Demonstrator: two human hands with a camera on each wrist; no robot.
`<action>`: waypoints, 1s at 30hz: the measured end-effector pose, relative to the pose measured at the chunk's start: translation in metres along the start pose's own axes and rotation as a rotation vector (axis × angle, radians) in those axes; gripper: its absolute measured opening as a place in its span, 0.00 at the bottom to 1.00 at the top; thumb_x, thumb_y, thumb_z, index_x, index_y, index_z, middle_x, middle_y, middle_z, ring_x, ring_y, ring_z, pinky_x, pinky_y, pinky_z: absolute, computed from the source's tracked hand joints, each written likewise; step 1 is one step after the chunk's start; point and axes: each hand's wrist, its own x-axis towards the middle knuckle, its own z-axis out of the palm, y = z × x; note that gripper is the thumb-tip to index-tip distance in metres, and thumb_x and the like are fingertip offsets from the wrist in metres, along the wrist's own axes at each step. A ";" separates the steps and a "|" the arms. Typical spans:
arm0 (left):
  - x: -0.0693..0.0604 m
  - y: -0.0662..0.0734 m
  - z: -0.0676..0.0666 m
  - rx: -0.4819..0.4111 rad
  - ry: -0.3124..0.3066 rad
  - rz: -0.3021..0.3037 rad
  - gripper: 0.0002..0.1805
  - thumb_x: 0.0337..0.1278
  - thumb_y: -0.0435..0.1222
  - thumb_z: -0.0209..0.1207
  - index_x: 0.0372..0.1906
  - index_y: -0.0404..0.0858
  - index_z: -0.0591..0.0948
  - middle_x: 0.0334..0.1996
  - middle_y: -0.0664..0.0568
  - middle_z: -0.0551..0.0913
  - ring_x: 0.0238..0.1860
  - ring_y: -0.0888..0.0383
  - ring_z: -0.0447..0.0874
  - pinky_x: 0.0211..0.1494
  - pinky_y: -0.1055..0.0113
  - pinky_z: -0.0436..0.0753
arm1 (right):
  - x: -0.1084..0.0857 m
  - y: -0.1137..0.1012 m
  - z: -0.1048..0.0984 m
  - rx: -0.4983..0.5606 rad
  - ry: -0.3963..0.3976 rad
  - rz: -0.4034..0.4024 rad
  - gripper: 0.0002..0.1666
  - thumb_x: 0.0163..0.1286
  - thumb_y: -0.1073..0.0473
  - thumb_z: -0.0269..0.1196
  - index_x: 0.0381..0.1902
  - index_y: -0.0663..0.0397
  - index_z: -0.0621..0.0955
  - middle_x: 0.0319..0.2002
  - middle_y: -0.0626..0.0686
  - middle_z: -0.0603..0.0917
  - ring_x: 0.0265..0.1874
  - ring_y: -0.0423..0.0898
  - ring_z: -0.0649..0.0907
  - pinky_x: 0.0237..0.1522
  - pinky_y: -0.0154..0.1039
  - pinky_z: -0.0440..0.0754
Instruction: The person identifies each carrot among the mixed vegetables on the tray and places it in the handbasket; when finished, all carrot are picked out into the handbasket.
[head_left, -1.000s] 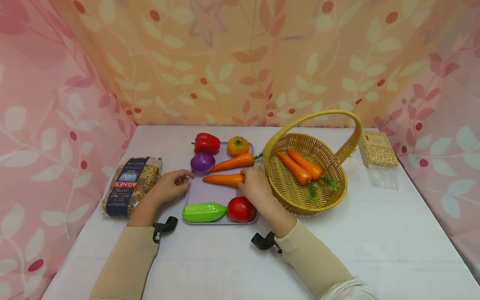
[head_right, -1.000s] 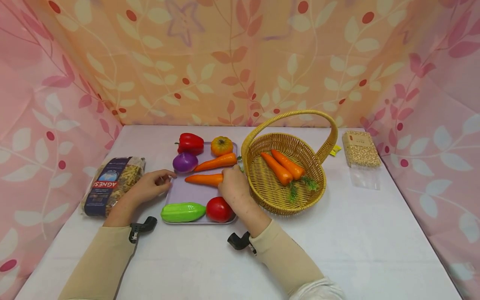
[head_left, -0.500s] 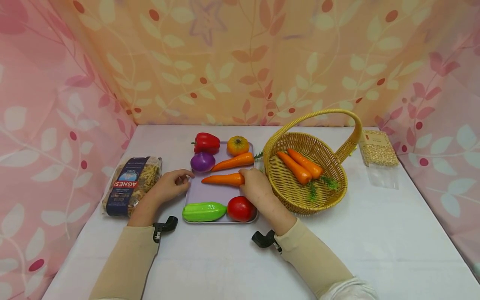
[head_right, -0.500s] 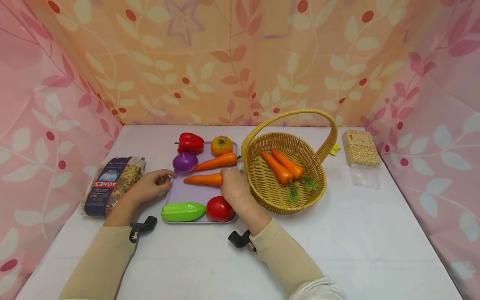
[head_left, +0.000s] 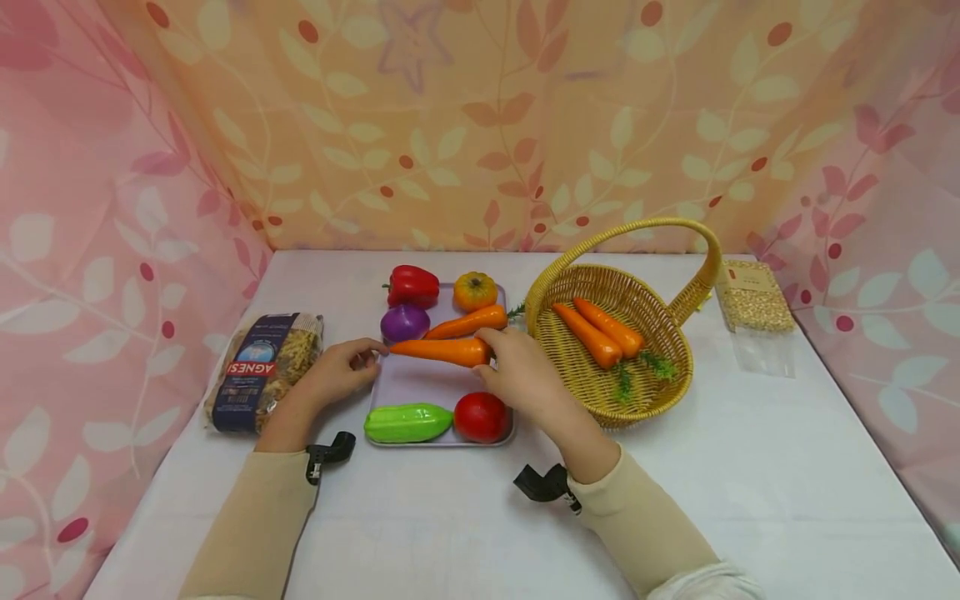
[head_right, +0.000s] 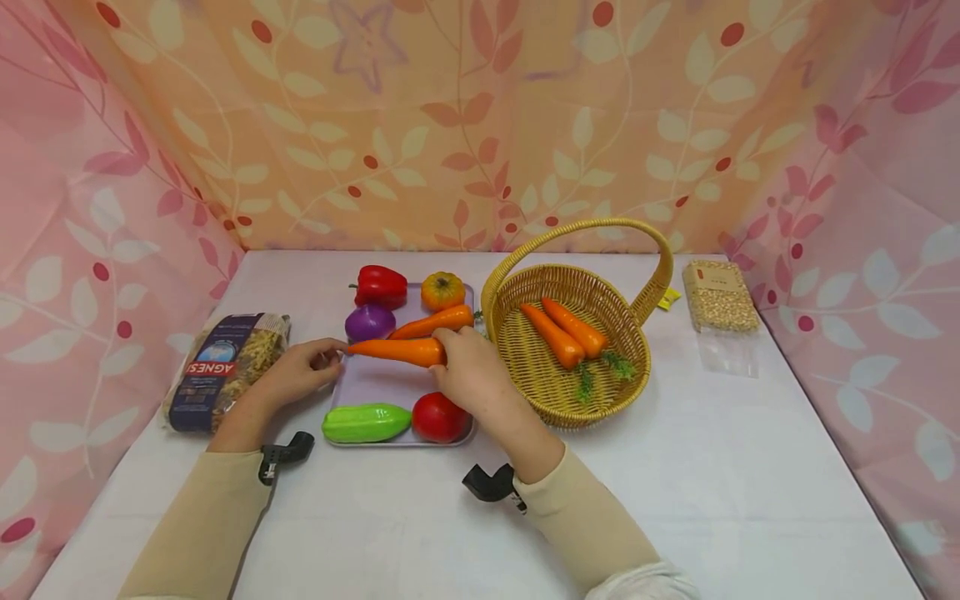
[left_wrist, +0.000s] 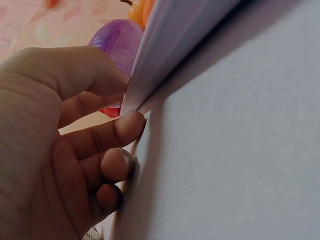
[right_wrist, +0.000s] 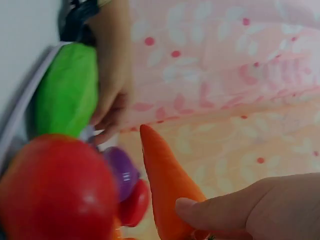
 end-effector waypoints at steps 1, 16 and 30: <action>0.000 0.000 0.000 0.003 0.001 0.002 0.15 0.66 0.35 0.61 0.57 0.44 0.84 0.36 0.51 0.80 0.36 0.51 0.74 0.39 0.57 0.74 | -0.004 -0.002 -0.006 0.020 0.006 0.001 0.29 0.69 0.53 0.70 0.66 0.52 0.79 0.47 0.52 0.82 0.43 0.48 0.78 0.46 0.44 0.79; -0.001 0.001 0.000 -0.002 0.008 0.012 0.15 0.67 0.35 0.61 0.57 0.42 0.83 0.36 0.51 0.80 0.36 0.52 0.73 0.37 0.59 0.73 | -0.066 -0.005 -0.077 0.189 0.225 -0.111 0.30 0.65 0.50 0.74 0.64 0.49 0.81 0.42 0.48 0.82 0.25 0.45 0.74 0.28 0.39 0.75; 0.000 0.000 0.000 -0.007 0.015 0.017 0.15 0.66 0.34 0.62 0.56 0.42 0.84 0.35 0.51 0.79 0.35 0.52 0.73 0.37 0.59 0.73 | -0.107 0.021 -0.120 0.236 0.474 -0.113 0.23 0.62 0.59 0.75 0.56 0.50 0.86 0.35 0.50 0.80 0.22 0.45 0.73 0.22 0.31 0.69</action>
